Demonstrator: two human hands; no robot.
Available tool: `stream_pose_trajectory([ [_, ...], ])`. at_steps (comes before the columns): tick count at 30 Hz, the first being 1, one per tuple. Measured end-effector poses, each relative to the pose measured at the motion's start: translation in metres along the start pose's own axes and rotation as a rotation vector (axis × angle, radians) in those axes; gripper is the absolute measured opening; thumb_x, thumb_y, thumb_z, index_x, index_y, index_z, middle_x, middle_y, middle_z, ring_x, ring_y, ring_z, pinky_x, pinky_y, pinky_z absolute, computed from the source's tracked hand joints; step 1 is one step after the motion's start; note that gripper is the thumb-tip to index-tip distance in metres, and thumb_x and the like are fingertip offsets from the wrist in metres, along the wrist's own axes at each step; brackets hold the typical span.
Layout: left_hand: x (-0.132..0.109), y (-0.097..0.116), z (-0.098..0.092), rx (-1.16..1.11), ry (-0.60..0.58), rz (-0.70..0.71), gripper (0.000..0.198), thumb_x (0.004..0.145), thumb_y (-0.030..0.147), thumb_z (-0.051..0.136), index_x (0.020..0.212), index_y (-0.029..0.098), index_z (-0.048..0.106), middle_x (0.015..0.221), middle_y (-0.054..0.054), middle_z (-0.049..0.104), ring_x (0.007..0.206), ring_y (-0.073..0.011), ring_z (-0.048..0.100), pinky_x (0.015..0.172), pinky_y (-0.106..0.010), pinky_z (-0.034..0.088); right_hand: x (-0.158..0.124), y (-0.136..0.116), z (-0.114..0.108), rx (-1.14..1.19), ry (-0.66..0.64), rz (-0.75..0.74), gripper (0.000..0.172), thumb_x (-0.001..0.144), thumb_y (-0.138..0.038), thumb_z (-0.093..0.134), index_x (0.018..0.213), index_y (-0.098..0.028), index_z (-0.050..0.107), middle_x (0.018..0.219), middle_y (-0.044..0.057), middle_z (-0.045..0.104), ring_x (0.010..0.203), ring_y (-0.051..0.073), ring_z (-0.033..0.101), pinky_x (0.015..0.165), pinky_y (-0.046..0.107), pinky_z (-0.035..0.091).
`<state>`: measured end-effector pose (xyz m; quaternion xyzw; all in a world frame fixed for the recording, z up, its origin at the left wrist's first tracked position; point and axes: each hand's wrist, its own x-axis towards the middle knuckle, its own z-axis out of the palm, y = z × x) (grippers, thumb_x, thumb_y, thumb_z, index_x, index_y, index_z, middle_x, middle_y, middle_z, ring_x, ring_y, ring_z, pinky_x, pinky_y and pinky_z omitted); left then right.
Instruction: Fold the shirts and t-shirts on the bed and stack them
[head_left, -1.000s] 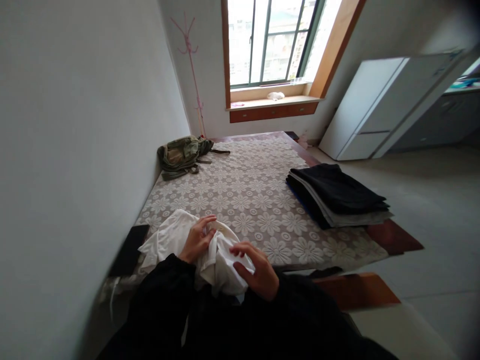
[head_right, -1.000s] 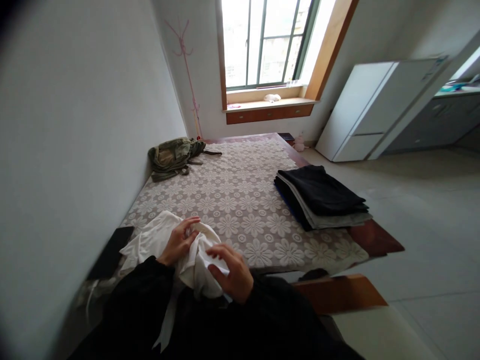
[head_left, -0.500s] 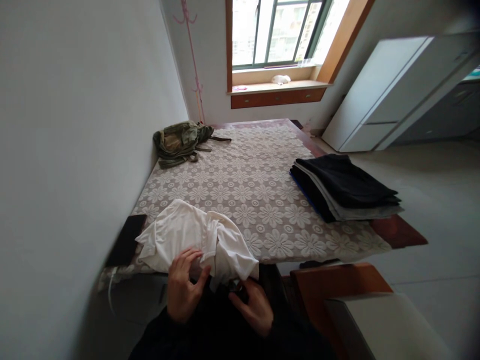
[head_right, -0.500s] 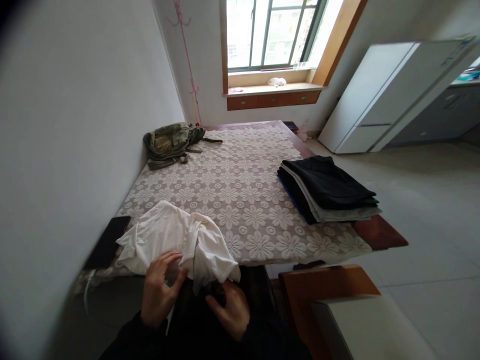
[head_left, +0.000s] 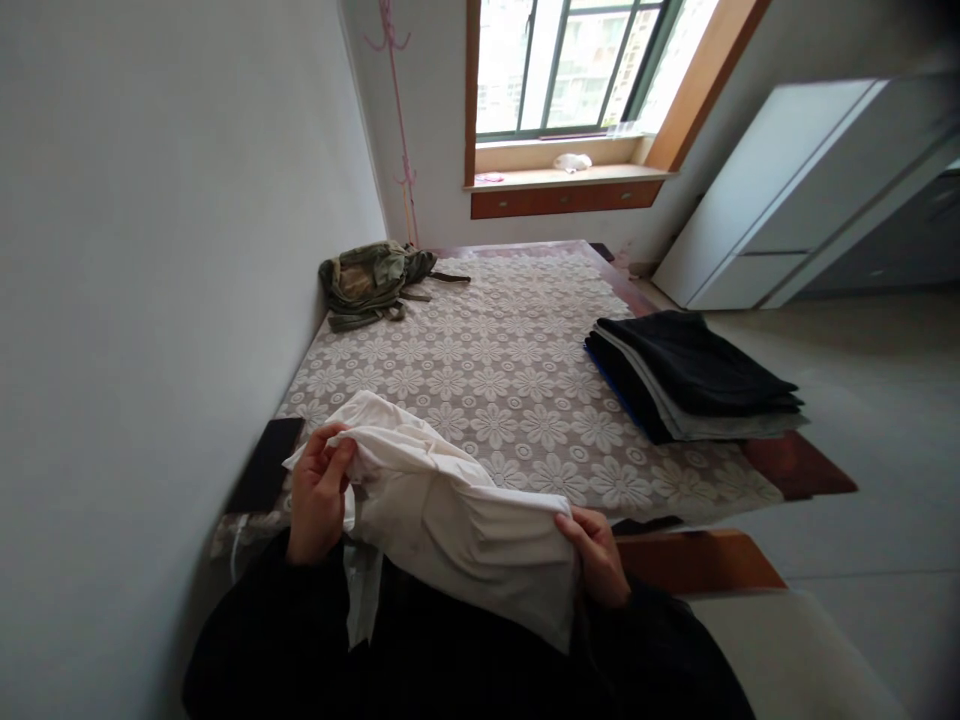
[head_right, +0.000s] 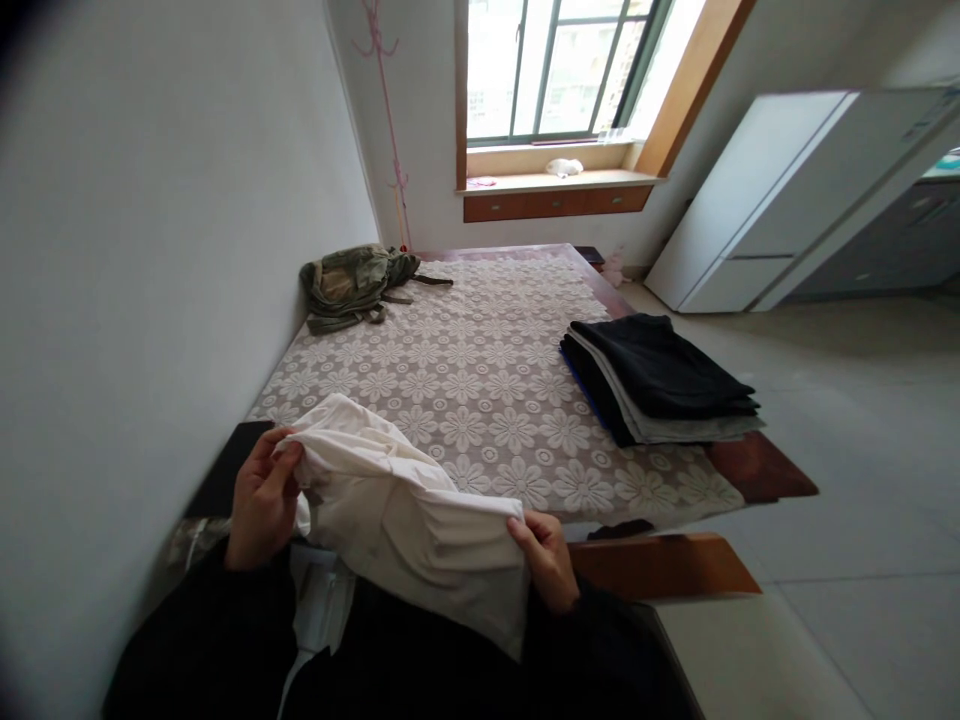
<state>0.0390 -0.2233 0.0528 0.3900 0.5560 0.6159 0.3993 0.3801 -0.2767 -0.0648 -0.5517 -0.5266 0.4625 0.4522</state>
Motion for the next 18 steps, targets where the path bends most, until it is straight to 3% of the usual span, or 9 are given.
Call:
stream_pose_trajectory([
  [3,0.001,0.016,0.016,0.022,-0.188,0.048,0.034,0.077,0.046,0.08,0.099,0.023,0.068,0.067,0.005,0.062,0.056,-0.0098,0.054,0.051,-0.019,0.041,0.01,-0.036,-0.018,-0.235,0.082,-0.128,0.038,0.091,-0.054,0.063,0.07,-0.022,0.064,0.066,0.002,0.063,0.065,0.021,0.059,0.062,0.033,0.049],
  [6,-0.007,0.026,0.038,0.089,-0.387,0.066,0.029,0.079,0.045,0.079,0.095,0.023,0.072,0.072,0.001,0.067,0.057,-0.0123,0.058,0.05,-0.022,0.044,0.014,-0.071,0.003,-0.31,0.131,-0.332,0.022,0.091,-0.044,0.067,0.099,-0.024,0.068,0.092,0.006,0.071,0.083,0.024,0.065,0.076,0.036,0.054],
  [9,-0.014,0.035,0.055,0.153,-0.546,0.129,0.025,0.082,0.044,0.077,0.095,0.022,0.076,0.084,-0.003,0.073,0.066,-0.0161,0.065,0.056,-0.025,0.051,0.024,-0.097,0.044,-0.317,0.003,-0.509,0.054,0.085,-0.041,0.076,0.134,-0.027,0.059,0.131,0.011,0.066,0.118,0.031,0.062,0.1,0.046,0.051],
  [11,-0.014,0.04,0.058,0.198,-0.615,0.166,0.024,0.087,0.042,0.074,0.103,0.023,0.077,0.093,-0.005,0.076,0.076,-0.0187,0.07,0.064,-0.027,0.055,0.038,-0.107,0.068,-0.292,-0.088,-0.534,0.04,0.088,-0.04,0.072,0.125,-0.027,0.065,0.121,0.01,0.071,0.112,0.03,0.065,0.098,0.047,0.052],
  [13,-0.012,0.04,0.052,0.22,-0.644,0.177,0.029,0.091,0.041,0.069,0.114,0.024,0.074,0.1,-0.006,0.078,0.084,-0.0208,0.072,0.072,-0.03,0.057,0.056,-0.111,0.082,-0.205,-0.14,-0.478,0.017,0.095,-0.04,0.062,0.099,-0.025,0.069,0.088,0.006,0.073,0.083,0.024,0.069,0.081,0.041,0.056],
  [15,-0.007,0.033,0.036,0.23,-0.603,0.181,0.033,0.095,0.041,0.063,0.124,0.024,0.069,0.104,-0.007,0.078,0.088,-0.0219,0.073,0.078,-0.034,0.058,0.075,-0.109,0.085,-0.058,-0.146,-0.385,0.023,0.097,-0.041,0.056,0.085,-0.023,0.065,0.066,0.001,0.066,0.061,0.019,0.065,0.065,0.034,0.053],
  [18,0.003,0.01,-0.001,0.347,-0.449,0.233,0.032,0.097,0.031,0.054,0.124,0.023,0.068,0.112,-0.008,0.076,0.1,-0.0244,0.072,0.095,-0.041,0.057,0.098,-0.101,0.073,0.13,-0.107,-0.279,0.026,0.094,-0.043,0.058,0.079,-0.022,0.06,0.059,-0.001,0.062,0.053,0.016,0.061,0.056,0.029,0.049],
])
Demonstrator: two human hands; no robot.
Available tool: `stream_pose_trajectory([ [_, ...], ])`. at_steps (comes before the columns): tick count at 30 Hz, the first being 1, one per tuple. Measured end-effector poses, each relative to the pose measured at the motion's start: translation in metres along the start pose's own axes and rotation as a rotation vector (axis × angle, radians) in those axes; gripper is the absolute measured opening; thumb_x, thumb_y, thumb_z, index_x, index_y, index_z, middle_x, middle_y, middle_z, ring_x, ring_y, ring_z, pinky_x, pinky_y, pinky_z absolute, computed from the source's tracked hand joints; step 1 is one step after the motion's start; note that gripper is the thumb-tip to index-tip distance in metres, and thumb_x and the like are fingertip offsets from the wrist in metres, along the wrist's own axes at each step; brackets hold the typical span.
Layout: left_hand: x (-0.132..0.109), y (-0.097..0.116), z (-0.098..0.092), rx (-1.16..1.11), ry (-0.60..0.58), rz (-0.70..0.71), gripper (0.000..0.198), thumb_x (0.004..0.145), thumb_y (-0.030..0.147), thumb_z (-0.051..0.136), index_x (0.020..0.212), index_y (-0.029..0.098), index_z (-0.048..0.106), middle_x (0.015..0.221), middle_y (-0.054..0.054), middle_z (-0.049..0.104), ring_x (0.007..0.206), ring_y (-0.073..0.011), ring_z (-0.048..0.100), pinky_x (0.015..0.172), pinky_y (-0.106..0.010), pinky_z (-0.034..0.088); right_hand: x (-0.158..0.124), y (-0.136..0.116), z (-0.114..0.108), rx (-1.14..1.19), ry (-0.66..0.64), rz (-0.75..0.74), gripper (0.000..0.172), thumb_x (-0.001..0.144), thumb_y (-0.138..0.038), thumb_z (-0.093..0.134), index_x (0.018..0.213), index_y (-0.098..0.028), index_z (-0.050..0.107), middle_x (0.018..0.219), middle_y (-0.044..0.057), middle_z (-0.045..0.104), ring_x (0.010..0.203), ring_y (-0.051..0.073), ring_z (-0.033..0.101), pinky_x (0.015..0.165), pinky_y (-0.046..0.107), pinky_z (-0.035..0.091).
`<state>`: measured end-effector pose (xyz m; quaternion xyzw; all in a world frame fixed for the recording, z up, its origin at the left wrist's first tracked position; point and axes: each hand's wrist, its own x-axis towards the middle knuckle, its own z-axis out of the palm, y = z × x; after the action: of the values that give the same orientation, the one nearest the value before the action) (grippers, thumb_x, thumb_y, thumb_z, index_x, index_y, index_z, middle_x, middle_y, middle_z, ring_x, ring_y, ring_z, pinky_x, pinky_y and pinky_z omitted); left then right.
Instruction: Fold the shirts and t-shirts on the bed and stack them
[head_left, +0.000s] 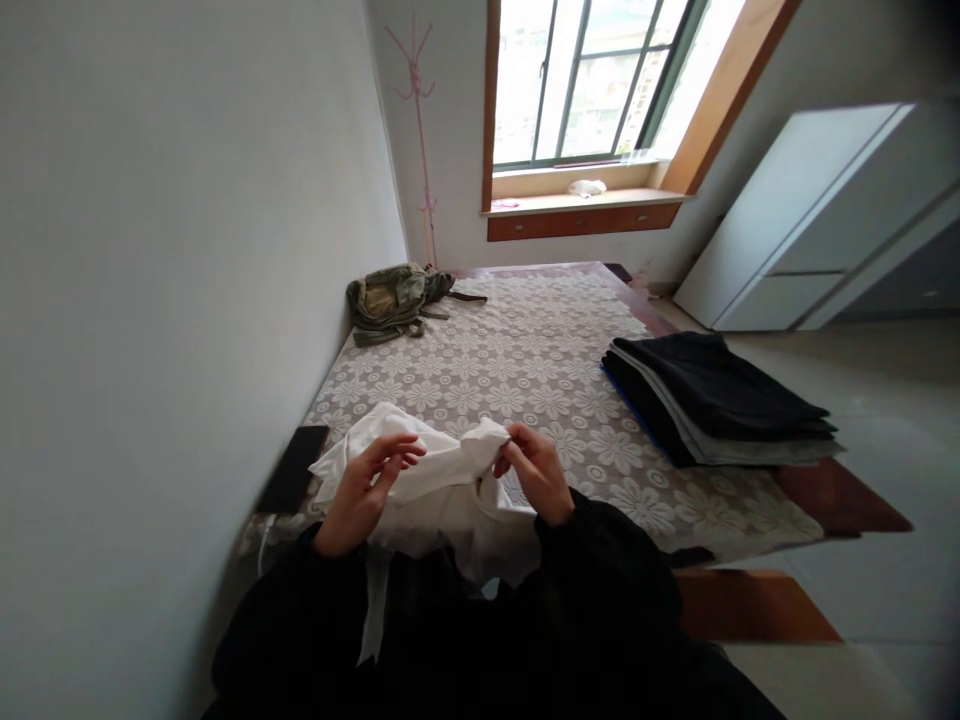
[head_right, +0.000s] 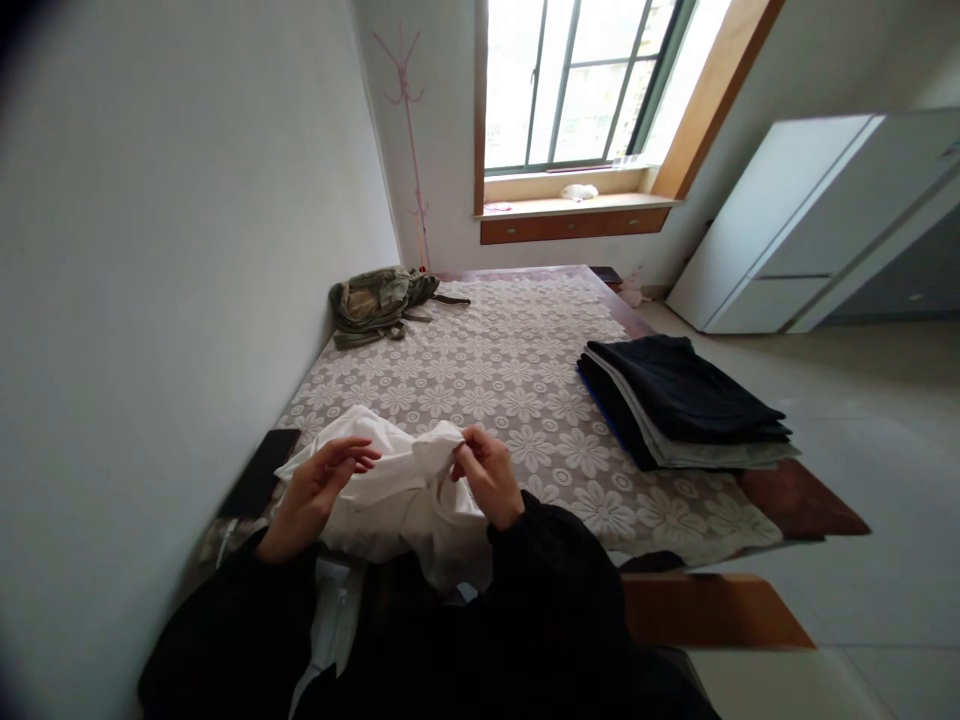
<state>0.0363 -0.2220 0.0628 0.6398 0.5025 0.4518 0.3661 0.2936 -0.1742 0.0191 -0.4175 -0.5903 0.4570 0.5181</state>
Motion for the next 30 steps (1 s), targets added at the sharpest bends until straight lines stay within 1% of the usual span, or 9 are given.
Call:
stream_pose_trajectory([
  [5,-0.022,-0.063,-0.036,0.387,0.02,-0.001,0.05,0.079,0.012,0.048,0.122,0.024,0.07,0.133,-0.006,0.069,0.134,-0.0297,0.057,0.123,-0.05,0.035,0.014,0.016,-0.033,-0.066,0.141,-0.02,0.021,0.089,-0.038,0.059,0.074,-0.022,0.06,0.072,0.002,0.066,0.067,0.018,0.062,0.063,0.029,0.05],
  [8,-0.023,-0.081,-0.04,0.507,-0.045,0.032,0.047,0.084,0.017,0.049,0.127,0.025,0.068,0.139,-0.007,0.066,0.137,-0.0289,0.054,0.124,-0.051,0.034,0.018,0.019,-0.043,-0.191,0.171,-0.138,0.02,0.087,-0.036,0.061,0.072,-0.022,0.061,0.109,0.009,0.07,0.103,0.025,0.064,0.086,0.036,0.052],
  [10,-0.016,-0.084,-0.035,0.581,-0.083,0.068,0.042,0.09,0.022,0.051,0.129,0.026,0.067,0.141,-0.006,0.065,0.138,-0.0279,0.053,0.123,-0.053,0.033,0.02,0.02,-0.047,-0.236,0.131,-0.183,0.02,0.088,-0.033,0.061,0.071,-0.022,0.058,0.12,0.009,0.069,0.114,0.027,0.061,0.099,0.041,0.046],
  [12,-0.005,-0.083,-0.029,0.631,-0.133,0.112,0.04,0.091,0.024,0.053,0.128,0.028,0.068,0.141,-0.006,0.065,0.138,-0.028,0.053,0.124,-0.055,0.031,0.021,0.022,-0.048,-0.235,0.06,-0.165,0.02,0.091,-0.032,0.058,0.074,-0.022,0.058,0.106,0.007,0.071,0.103,0.024,0.064,0.095,0.039,0.046],
  [14,0.008,-0.083,-0.024,0.651,-0.177,0.142,0.035,0.09,0.024,0.055,0.12,0.029,0.071,0.136,-0.006,0.068,0.133,-0.0285,0.057,0.123,-0.056,0.031,0.024,0.025,-0.048,-0.205,0.018,-0.109,0.021,0.093,-0.037,0.057,0.078,-0.022,0.059,0.084,0.002,0.067,0.081,0.02,0.061,0.078,0.034,0.047],
  [18,0.027,-0.084,-0.02,0.582,-0.127,0.102,0.021,0.088,0.029,0.058,0.099,0.027,0.076,0.111,-0.008,0.077,0.111,-0.0292,0.068,0.107,-0.048,0.048,0.028,0.033,-0.049,-0.095,0.028,0.02,0.029,0.088,-0.049,0.066,0.083,-0.022,0.058,0.071,-0.003,0.055,0.064,0.014,0.052,0.059,0.027,0.041],
  [23,0.029,-0.065,-0.028,0.252,0.165,-0.061,0.03,0.085,0.047,0.065,0.098,0.021,0.074,0.088,-0.005,0.076,0.081,-0.0247,0.07,0.074,-0.033,0.055,0.026,0.033,-0.061,-0.04,-0.075,0.124,0.056,0.076,-0.047,0.077,0.123,-0.023,0.061,0.09,0.0,0.068,0.075,0.017,0.064,0.066,0.029,0.051],
  [27,0.024,-0.023,-0.038,0.115,0.31,-0.117,0.041,0.079,0.055,0.071,0.094,0.017,0.074,0.078,-0.002,0.071,0.065,-0.0173,0.061,0.059,-0.025,0.048,0.02,0.013,-0.084,-0.357,-0.138,0.027,0.032,0.083,-0.044,0.071,0.105,-0.022,0.074,0.096,0.005,0.076,0.089,0.023,0.068,0.08,0.035,0.052],
  [30,0.022,0.009,-0.047,0.076,0.336,-0.124,0.042,0.075,0.056,0.076,0.09,0.017,0.075,0.076,-0.002,0.071,0.063,-0.0163,0.059,0.056,-0.023,0.046,0.016,-0.019,-0.106,-0.537,-0.193,-0.056,0.028,0.089,-0.046,0.064,0.095,-0.022,0.077,0.088,0.004,0.077,0.084,0.023,0.067,0.078,0.034,0.051],
])
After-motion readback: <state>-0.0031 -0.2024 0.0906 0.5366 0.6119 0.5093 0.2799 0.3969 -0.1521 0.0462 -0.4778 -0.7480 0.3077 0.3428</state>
